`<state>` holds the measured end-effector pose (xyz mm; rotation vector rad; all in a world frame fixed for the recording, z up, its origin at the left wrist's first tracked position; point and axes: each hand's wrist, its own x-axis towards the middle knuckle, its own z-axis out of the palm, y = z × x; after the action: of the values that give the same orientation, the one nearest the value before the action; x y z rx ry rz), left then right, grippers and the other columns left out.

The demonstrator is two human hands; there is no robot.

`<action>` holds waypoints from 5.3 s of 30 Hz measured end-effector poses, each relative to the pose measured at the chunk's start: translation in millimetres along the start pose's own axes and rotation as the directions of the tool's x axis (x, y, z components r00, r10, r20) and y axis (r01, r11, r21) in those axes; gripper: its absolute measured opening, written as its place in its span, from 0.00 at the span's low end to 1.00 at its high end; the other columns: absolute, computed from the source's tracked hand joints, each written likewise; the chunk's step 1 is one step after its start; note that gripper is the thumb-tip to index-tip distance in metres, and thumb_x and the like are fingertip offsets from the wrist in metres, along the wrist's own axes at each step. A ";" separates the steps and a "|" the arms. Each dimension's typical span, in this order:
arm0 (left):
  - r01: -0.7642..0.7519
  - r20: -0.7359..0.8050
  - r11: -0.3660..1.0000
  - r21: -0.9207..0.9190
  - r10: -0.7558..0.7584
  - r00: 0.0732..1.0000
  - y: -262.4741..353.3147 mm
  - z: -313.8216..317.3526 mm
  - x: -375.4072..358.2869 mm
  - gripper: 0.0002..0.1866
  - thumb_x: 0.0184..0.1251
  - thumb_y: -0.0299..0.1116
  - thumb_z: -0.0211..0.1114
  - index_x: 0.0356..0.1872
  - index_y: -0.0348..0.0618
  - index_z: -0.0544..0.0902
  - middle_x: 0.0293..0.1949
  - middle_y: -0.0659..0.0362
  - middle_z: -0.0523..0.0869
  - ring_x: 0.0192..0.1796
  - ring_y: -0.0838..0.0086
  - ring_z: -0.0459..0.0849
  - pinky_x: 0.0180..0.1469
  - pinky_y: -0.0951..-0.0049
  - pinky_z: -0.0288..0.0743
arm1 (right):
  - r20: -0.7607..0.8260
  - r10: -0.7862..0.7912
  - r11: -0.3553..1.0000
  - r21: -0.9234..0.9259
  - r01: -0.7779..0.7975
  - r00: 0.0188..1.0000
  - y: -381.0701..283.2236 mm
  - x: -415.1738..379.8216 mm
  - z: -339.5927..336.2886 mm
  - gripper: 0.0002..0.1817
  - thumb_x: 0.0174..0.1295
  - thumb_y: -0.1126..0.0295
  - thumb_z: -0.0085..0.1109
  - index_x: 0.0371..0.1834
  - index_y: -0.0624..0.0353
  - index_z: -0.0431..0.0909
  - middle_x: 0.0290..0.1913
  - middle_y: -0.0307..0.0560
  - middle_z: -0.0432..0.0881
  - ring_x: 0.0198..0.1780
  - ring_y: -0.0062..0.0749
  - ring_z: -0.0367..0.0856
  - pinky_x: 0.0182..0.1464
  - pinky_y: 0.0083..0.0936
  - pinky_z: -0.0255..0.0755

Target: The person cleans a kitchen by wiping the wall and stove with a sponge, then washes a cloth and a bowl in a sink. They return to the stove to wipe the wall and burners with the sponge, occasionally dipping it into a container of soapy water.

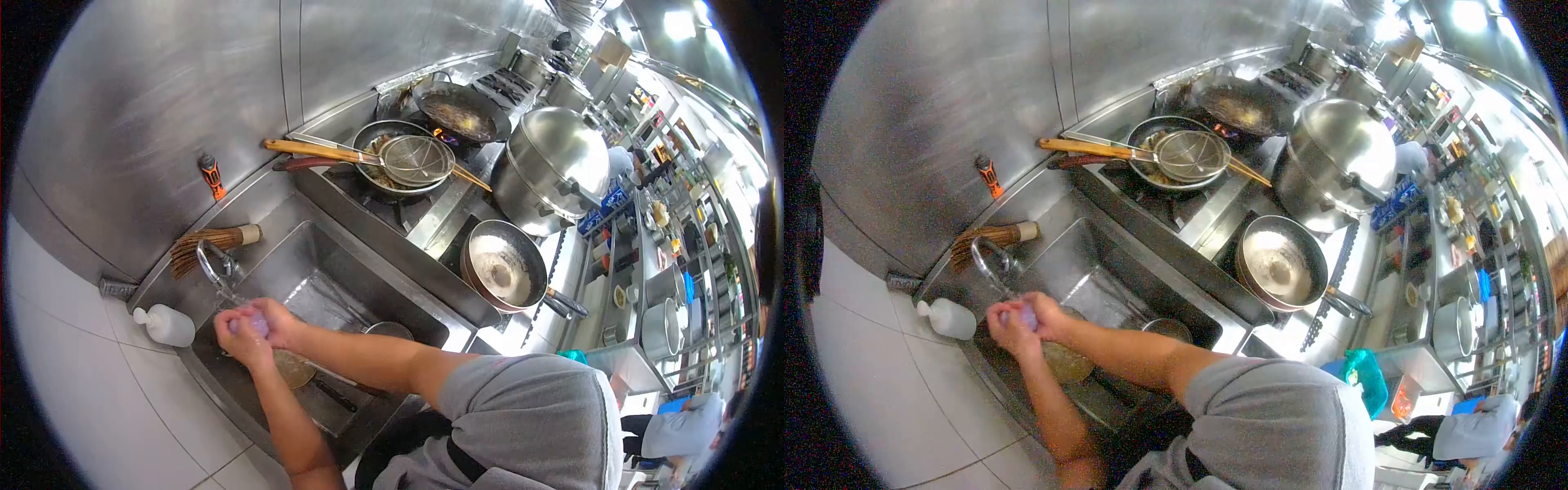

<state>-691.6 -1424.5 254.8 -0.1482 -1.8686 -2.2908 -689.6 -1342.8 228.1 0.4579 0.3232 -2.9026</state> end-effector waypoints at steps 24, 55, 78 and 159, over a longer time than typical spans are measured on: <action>-0.919 0.970 0.362 0.153 0.125 0.210 -59.8 52.4 -165.2 0.05 0.55 0.33 0.62 0.31 0.46 0.82 0.31 0.54 0.85 0.39 0.59 0.84 0.43 0.55 0.75 | -0.052 0.012 -0.804 -0.594 -0.021 0.999 -23.2 -117.1 -31.8 0.16 0.61 0.65 0.52 0.48 0.59 0.79 0.42 0.60 0.84 0.47 0.54 0.83 0.47 0.47 0.76; -0.137 0.878 0.930 0.340 -0.262 0.401 13.5 136.1 -342.1 0.08 0.64 0.26 0.63 0.42 0.35 0.81 0.35 0.56 0.87 0.40 0.75 0.84 0.44 0.74 0.77 | -0.220 -0.800 0.017 -0.938 -0.346 0.558 -51.6 -676.5 -227.1 0.17 0.62 0.56 0.60 0.43 0.58 0.81 0.31 0.57 0.84 0.34 0.46 0.84 0.40 0.38 0.76; 0.561 0.535 0.437 0.703 -0.845 -0.012 -181.5 734.0 -866.6 0.20 0.66 0.46 0.63 0.46 0.38 0.76 0.37 0.53 0.82 0.33 0.64 0.83 0.30 0.64 0.77 | -0.746 -0.666 0.738 -0.659 -0.146 0.000 -151.7 -1044.1 -468.3 0.18 0.62 0.57 0.63 0.42 0.62 0.80 0.31 0.47 0.82 0.34 0.27 0.78 0.39 0.27 0.73; 0.390 -0.935 0.856 -0.340 -0.354 -0.039 -61.9 988.7 -1235.2 0.17 0.56 0.38 0.73 0.36 0.42 0.74 0.32 0.57 0.82 0.30 0.70 0.84 0.27 0.67 0.81 | -0.615 0.488 0.168 -0.630 -0.758 0.619 -862.9 -730.1 -717.4 0.33 0.64 0.48 0.59 0.65 0.56 0.64 0.64 0.49 0.69 0.62 0.40 0.70 0.61 0.41 0.66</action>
<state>467.9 -350.3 161.7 1.7473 -1.0709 -1.5663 10.0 -234.4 -44.2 0.5922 1.2231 -1.4806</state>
